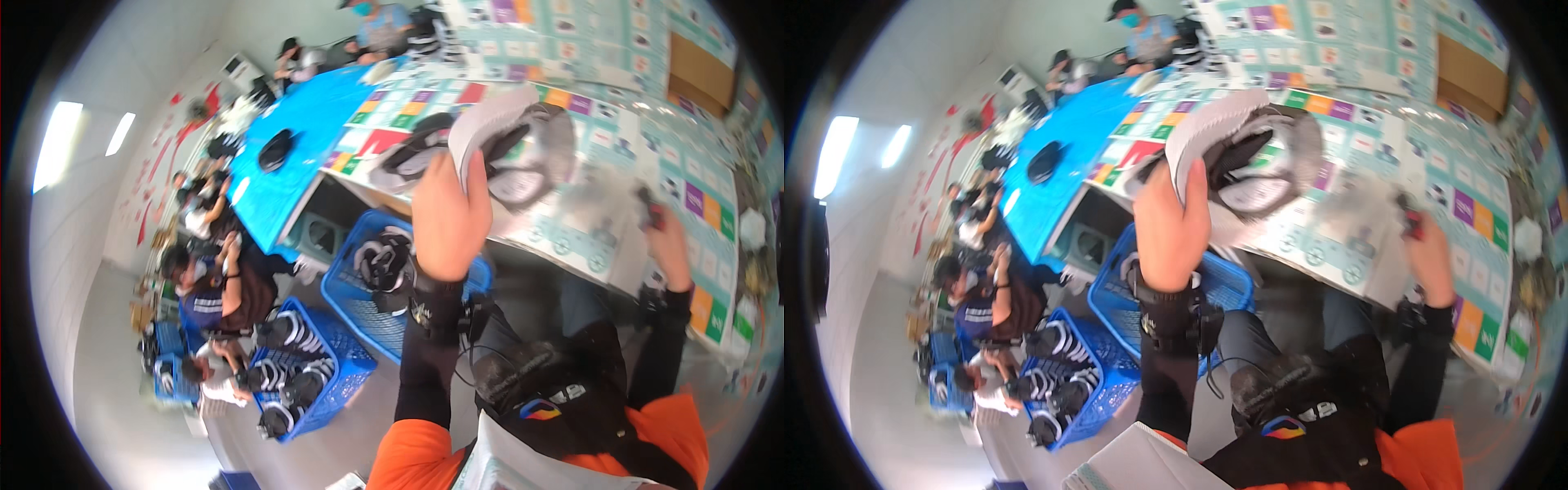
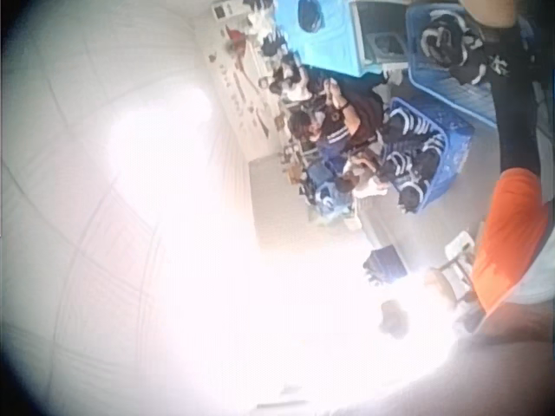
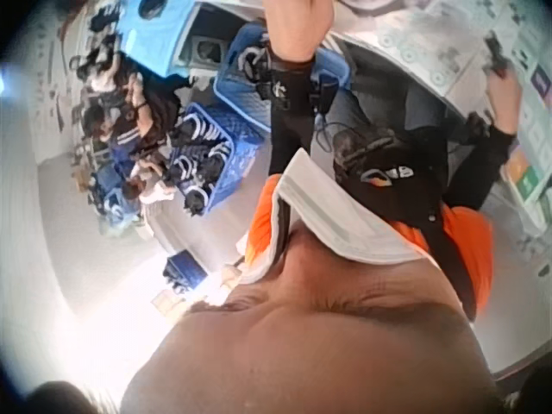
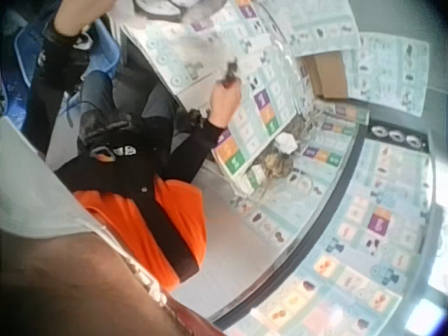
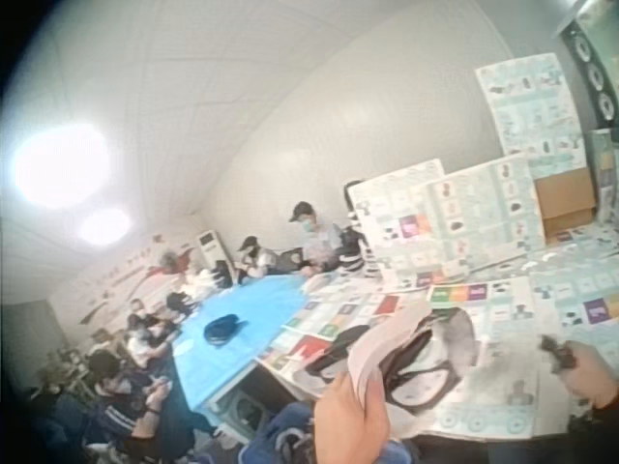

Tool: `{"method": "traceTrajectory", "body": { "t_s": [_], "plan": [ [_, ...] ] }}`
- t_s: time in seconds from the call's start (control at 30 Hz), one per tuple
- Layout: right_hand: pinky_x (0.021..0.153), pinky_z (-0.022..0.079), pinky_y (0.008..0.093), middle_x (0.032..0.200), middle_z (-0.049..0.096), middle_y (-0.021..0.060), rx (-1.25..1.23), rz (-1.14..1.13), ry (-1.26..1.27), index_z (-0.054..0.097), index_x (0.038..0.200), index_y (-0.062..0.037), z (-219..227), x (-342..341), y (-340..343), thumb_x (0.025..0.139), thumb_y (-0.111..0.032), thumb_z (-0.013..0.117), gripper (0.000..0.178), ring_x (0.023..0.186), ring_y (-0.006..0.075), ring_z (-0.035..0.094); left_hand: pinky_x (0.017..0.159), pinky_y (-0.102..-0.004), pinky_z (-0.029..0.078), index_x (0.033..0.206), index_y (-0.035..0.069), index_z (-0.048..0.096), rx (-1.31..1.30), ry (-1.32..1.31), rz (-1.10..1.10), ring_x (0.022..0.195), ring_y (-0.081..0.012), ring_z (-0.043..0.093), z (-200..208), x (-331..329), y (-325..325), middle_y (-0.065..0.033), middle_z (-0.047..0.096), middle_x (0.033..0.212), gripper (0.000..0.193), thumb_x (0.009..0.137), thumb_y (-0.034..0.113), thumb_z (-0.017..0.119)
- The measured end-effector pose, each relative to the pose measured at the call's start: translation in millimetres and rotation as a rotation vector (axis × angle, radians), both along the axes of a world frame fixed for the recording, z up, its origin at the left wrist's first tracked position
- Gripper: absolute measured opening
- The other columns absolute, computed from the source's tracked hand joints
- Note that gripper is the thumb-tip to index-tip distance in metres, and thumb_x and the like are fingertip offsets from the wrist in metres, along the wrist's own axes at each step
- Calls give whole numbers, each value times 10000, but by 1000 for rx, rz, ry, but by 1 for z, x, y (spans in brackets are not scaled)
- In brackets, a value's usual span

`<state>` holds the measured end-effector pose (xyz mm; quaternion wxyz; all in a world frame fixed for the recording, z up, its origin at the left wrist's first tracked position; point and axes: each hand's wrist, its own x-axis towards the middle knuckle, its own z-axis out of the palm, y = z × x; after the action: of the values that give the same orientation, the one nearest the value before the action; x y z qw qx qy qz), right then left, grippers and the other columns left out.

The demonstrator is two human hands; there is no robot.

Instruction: The person trims the excess material from the top edge of a shoe upper using a pair of snips, then places the shoe upper into a blue plastic crate before selecting the next one and repeating the process.

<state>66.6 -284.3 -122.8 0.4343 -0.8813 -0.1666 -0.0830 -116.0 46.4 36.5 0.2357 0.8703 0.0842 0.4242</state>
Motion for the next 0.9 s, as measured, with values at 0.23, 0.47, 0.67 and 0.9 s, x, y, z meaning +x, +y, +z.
{"method": "traceTrajectory", "body": {
  "t_s": [0.23,0.47,0.67,0.9],
  "plan": [
    [1089,441,504,1349,589,294,-501,-473,-276,544,1366,68,-107,127,-133,895,-62,617,494,1279,470,546,880,-333,525,1309,-8,673,-255,179,12,960,-191,679,-108,-68,108,-128,758,1065,316,1056,153,573],
    [1160,377,486,1417,549,237,-412,-309,-342,569,1373,-12,-34,32,-64,886,-73,700,508,1362,428,471,1112,-560,463,1537,24,445,-1016,-543,-75,1279,-377,607,-13,-28,314,-176,236,1683,860,921,529,768],
    [1139,409,448,1390,553,202,-201,-64,-349,625,1296,-22,10,-23,-6,880,4,683,421,1341,402,497,1142,-481,444,1542,48,453,70,423,190,1403,-372,523,-105,59,319,-207,534,1529,937,814,475,861],
    [1120,427,393,1268,631,179,0,419,-177,648,1225,4,25,-67,60,925,23,629,301,1258,358,586,838,-472,582,968,134,778,362,647,772,1024,-306,715,-156,50,287,-104,737,1038,182,946,270,659]
  ]
}}
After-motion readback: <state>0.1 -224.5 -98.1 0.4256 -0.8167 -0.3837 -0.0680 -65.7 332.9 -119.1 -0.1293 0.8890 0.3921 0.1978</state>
